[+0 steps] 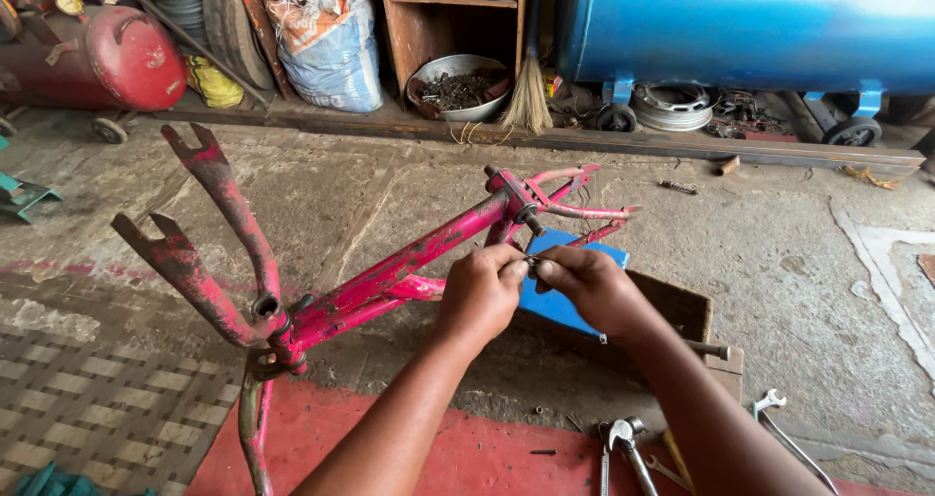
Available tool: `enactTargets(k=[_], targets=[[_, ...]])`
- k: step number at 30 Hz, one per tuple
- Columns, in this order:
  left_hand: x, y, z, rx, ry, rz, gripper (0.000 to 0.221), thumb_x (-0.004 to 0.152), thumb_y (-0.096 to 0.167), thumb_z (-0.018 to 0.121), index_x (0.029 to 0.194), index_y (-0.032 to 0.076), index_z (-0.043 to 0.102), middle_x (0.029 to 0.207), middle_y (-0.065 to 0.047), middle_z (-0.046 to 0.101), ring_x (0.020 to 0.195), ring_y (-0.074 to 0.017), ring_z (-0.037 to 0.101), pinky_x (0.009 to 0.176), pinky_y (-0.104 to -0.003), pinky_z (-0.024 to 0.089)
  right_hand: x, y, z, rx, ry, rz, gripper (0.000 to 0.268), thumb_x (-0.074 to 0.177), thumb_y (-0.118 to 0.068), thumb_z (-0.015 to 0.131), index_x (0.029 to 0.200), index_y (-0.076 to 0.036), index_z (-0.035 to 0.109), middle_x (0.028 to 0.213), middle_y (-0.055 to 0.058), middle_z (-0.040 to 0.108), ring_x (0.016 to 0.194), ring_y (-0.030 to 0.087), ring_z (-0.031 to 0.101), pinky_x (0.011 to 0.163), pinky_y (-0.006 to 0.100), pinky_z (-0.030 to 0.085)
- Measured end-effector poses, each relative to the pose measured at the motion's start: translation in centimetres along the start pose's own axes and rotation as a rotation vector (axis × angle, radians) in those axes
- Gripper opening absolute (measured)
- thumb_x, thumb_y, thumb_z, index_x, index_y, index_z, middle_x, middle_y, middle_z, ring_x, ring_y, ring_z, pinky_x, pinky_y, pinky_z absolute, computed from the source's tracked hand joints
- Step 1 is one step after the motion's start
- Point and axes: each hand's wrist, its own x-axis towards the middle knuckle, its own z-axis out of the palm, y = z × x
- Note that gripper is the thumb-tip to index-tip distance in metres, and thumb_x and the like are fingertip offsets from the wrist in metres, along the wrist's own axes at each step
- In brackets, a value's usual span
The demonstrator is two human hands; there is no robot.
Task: The person manipulates a pink bicycle frame and its chain, using a hammer and a wrench to work on the chain links and then placing the frame onto a stand.
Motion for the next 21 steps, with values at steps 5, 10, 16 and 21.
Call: enactTargets(k=[5,10,16,21], targets=[[1.2,-0.9,1.4,0.051,0.137,-0.086,0.011,0.087,0.015,0.071,0.091,0.007,0.076,0.088,-0.019,0.074,0.085,-0.0386,0.071,0.073,-0.048,0.054,-1.1,-2.1,2.5,-0.533,0.289,-0.198,0.018,0.096,-0.025,0.067,0.098,-0.010,0.077,0.085,0.011,0.073,0.075,0.024,0.072,0.072,0.041,0.054],[2.2,-0.7,0.0,-0.428,0.179,-0.250,0.014,0.093,0.013,0.068,0.097,0.004,0.076,0.075,-0.007,0.069,0.066,-0.0229,0.061,0.057,-0.039,0.044,-0.2,2.0,-1.2,0.099,-0.020,0.203,0.027,0.102,-0.028,0.060,0.099,-0.007,0.077,0.094,0.011,0.074,0.090,0.022,0.064,0.077,0.040,0.053],[2.6,-2.0,-5.3,-0.602,-0.086,-0.114,0.016,0.102,0.015,0.060,0.105,0.006,0.073,0.079,0.003,0.065,0.072,-0.0053,0.057,0.062,-0.022,0.048,-2.2,8.3,-6.0,-0.310,0.195,0.145,0.025,0.096,-0.029,0.064,0.109,-0.011,0.076,0.118,0.011,0.072,0.105,0.023,0.069,0.092,0.037,0.053],[1.7,1.6,-7.9,-0.580,-0.195,-0.048,0.016,0.101,0.013,0.058,0.107,0.007,0.072,0.080,0.002,0.065,0.070,-0.0059,0.056,0.061,-0.022,0.049,-2.9,8.6,-6.8,-0.773,0.318,0.405,0.032,0.088,-0.028,0.076,0.119,-0.020,0.079,0.122,0.015,0.065,0.115,0.034,0.062,0.102,0.042,0.049]])
